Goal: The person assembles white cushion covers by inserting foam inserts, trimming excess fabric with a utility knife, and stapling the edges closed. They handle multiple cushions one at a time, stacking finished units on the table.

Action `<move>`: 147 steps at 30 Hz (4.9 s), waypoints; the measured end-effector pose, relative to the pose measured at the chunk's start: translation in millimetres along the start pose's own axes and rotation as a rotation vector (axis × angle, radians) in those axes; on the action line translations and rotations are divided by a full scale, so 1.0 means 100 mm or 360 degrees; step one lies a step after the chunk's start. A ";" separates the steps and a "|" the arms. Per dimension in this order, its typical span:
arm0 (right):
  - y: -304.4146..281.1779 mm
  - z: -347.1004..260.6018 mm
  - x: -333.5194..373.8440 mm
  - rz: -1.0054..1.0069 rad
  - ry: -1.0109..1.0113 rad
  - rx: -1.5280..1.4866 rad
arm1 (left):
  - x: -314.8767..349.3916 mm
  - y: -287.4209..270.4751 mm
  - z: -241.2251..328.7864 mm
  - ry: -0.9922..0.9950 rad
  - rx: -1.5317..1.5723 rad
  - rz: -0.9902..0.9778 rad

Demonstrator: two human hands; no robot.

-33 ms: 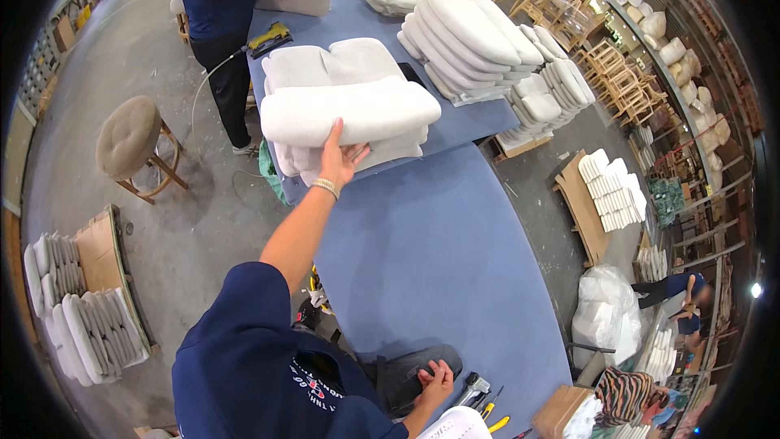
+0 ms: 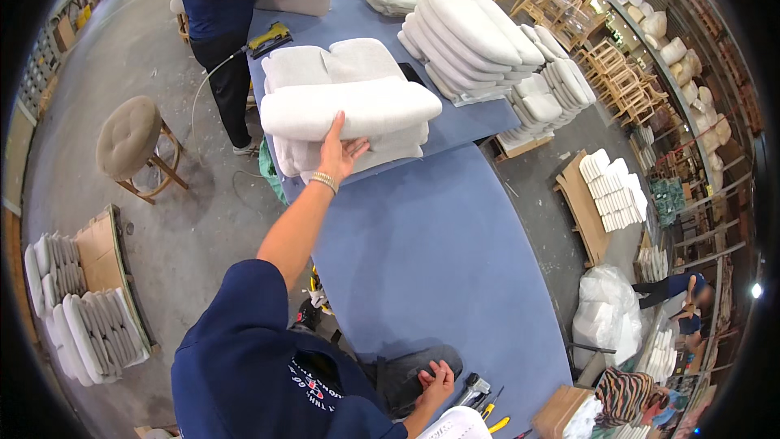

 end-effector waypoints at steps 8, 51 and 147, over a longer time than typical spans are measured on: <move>0.09 0.03 -0.20 0.0008 0.0208 0.0014 | -0.60 0.55 0.64 0.0291 -0.0129 -0.0217; -0.07 -0.03 -0.30 0.0365 0.0260 0.0386 | -2.17 0.01 0.67 0.0690 -0.0002 -0.0114; 1.78 -1.42 -1.63 0.0123 -0.0684 0.1259 | 0.42 -2.64 -0.11 0.0314 -0.3002 0.1123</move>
Point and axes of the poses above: each hand's wrist, its own x-axis away from the middle knuckle, its own y-axis out of the palm, z = x × y, the point moved 7 cm from there along -x, towards the middle knuckle, and after that the axes turned 8 degrees about y, right-handed, at the moved point
